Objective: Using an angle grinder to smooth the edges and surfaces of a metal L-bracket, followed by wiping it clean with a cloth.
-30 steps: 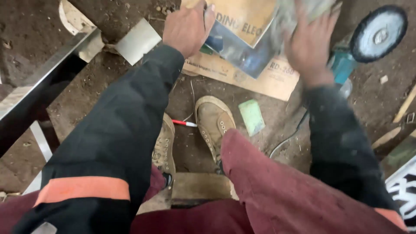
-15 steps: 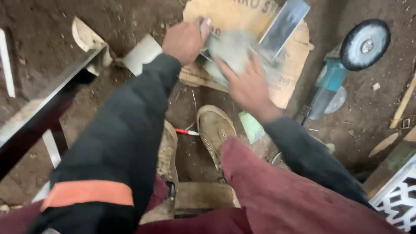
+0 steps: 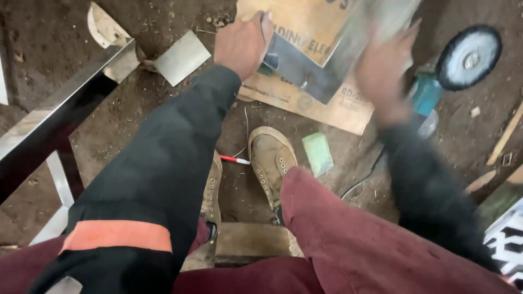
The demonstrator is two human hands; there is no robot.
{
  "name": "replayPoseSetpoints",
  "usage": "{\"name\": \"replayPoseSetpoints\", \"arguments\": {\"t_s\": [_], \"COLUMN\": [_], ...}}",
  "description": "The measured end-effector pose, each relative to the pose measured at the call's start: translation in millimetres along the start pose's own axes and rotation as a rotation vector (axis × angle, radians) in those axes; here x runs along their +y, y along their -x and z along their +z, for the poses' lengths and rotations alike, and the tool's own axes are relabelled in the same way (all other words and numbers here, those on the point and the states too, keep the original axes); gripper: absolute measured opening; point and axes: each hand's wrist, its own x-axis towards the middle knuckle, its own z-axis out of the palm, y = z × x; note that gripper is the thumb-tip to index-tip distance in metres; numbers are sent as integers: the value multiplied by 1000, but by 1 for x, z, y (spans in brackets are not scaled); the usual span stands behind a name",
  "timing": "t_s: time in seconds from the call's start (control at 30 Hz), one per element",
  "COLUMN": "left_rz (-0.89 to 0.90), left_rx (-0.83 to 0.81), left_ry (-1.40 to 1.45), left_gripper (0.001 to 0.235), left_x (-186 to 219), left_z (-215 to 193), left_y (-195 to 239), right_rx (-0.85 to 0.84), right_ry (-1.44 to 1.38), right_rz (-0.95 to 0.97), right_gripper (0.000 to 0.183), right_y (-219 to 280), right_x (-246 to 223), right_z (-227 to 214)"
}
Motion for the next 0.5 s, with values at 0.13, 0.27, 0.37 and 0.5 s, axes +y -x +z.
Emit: {"name": "replayPoseSetpoints", "arguments": {"t_s": [0.13,0.27,0.37,0.5], "left_rz": [-59,-62,-118,-258], "left_rx": [-31,-22,58,-15], "left_ry": [3,15,-27,35], "left_gripper": [41,46,47,48], "left_x": [7,1,-18,21], "left_z": [-5,-3,32,-18], "left_y": [4,2,8,-8], "right_rx": [-125,33,-61,-263], "right_ry": [-502,-584,-904,-1123], "right_rz": [-422,-484,-502,-424], "right_gripper": [72,59,57,105], "right_y": [52,25,-6,-24], "right_x": [-64,-42,-17,-16], "right_z": [-113,-96,-111,-128]}}
